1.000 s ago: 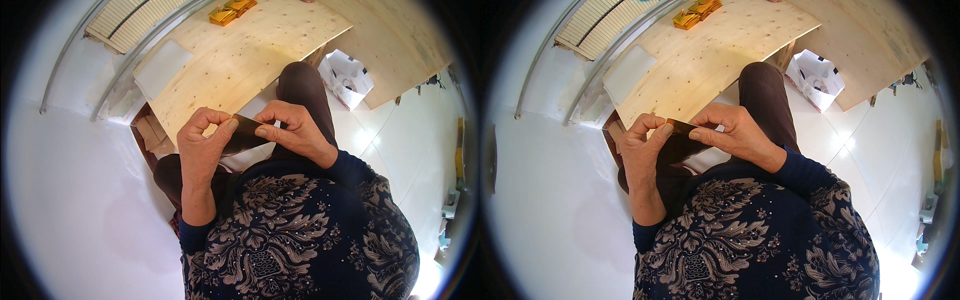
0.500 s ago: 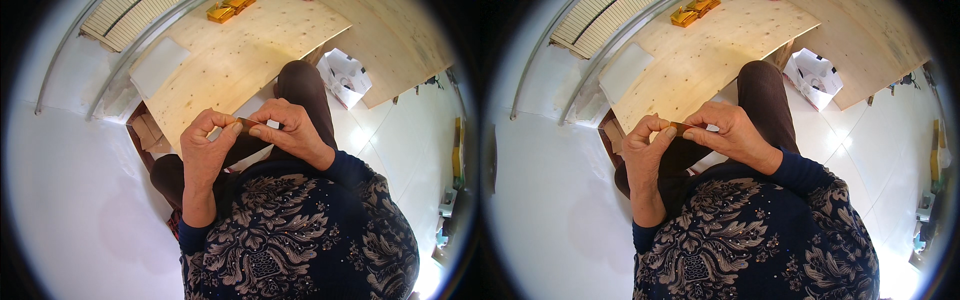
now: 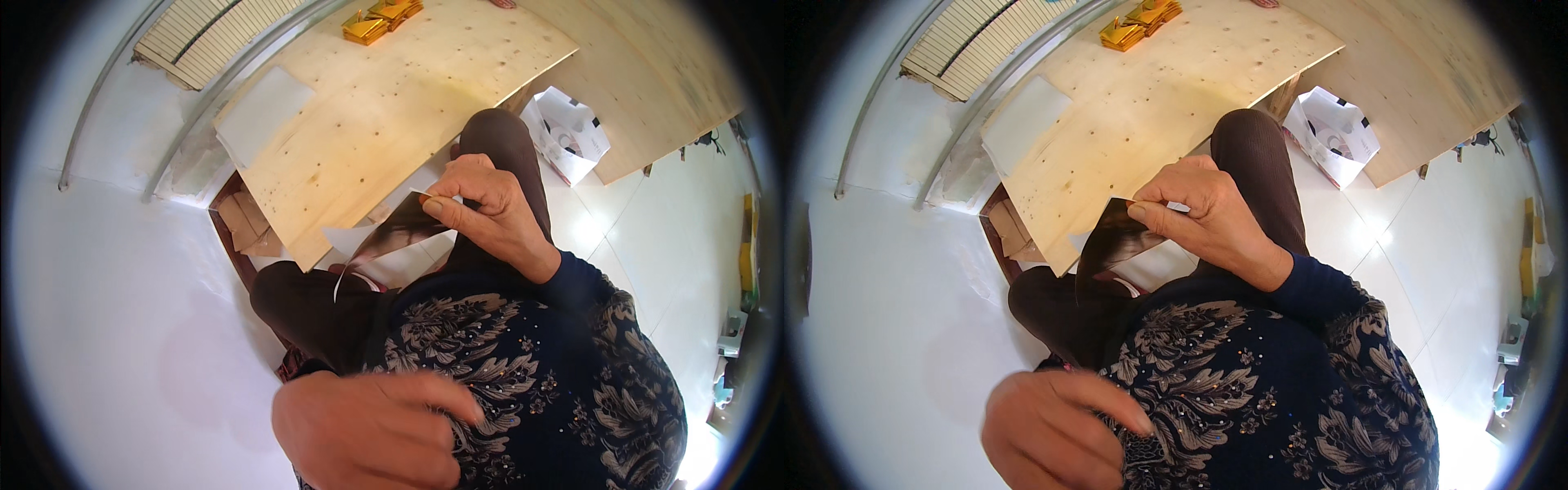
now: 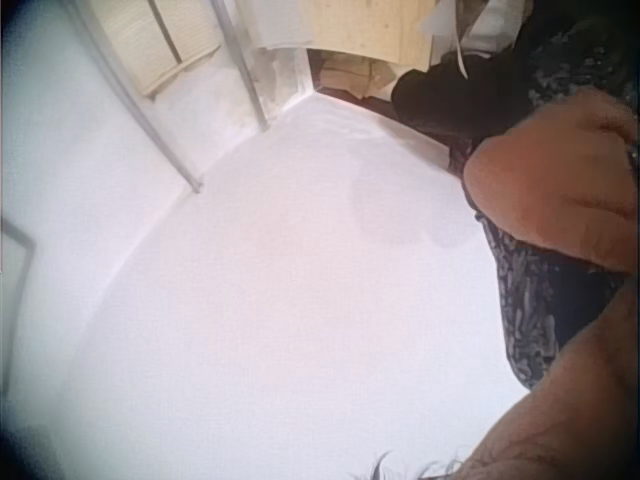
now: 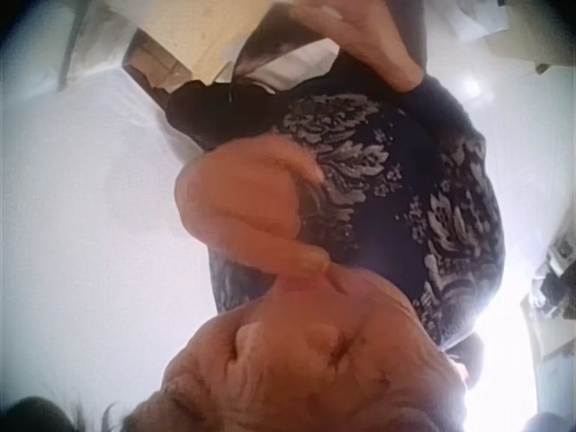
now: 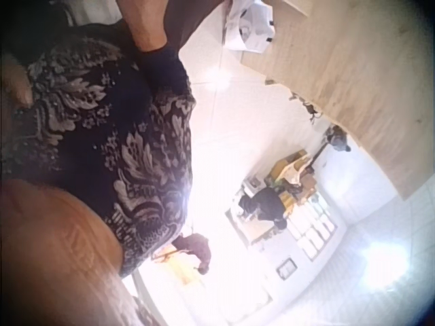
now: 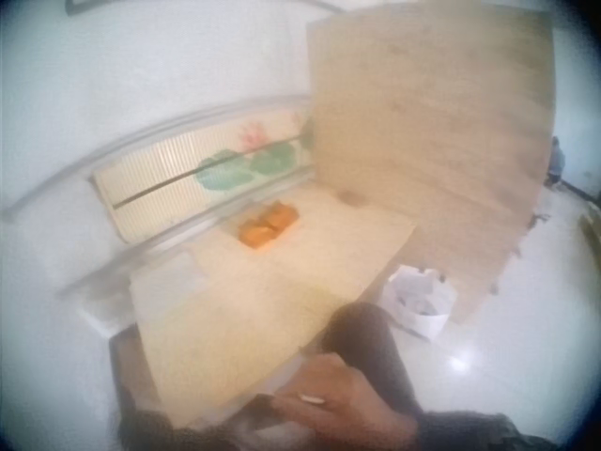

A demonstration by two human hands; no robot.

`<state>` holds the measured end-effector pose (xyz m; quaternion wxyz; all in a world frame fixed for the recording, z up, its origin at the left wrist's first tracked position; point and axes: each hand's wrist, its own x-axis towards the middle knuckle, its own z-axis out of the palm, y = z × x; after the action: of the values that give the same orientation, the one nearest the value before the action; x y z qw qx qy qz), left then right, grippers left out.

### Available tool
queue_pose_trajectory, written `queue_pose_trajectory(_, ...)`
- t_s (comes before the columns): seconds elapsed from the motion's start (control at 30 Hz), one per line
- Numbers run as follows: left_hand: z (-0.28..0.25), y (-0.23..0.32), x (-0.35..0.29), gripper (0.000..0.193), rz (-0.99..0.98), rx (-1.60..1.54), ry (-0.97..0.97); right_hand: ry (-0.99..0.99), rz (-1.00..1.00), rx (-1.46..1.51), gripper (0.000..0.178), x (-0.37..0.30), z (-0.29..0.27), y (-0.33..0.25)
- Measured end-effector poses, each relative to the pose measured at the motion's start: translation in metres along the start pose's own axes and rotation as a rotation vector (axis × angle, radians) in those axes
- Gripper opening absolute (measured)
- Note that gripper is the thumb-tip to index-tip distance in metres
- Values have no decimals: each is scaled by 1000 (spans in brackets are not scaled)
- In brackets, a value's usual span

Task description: The person folds a gold-colored sheet of paper on a wooden table. They repeatedly fold the sheet in half, press the creases, and then fold it into a triangular shape.

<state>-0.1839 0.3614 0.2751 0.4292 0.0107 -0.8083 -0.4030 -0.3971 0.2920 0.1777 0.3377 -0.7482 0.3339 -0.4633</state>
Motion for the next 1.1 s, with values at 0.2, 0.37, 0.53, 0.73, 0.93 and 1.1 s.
queue_pose_trajectory(0.2,2,-31,-14,27,-351,872,589,5,-35,2,8,-1,3,-2)
queue_pose_trajectory(0.37,15,-66,-22,26,-737,619,662,-11,-64,-13,8,-3,5,-3)
queue_pose_trajectory(0.53,15,-71,-29,13,-813,301,719,-5,-82,-19,7,-4,8,-2)
queue_pose_trajectory(0.73,12,-75,-31,7,-803,348,709,-11,-100,-25,7,-3,10,-1)
queue_pose_trajectory(0.93,9,-73,-32,7,-872,182,897,-22,-105,-66,9,1,10,0)
queue_pose_trajectory(1.1,0,-68,-38,10,-739,87,996,-69,-88,-73,10,0,7,0)
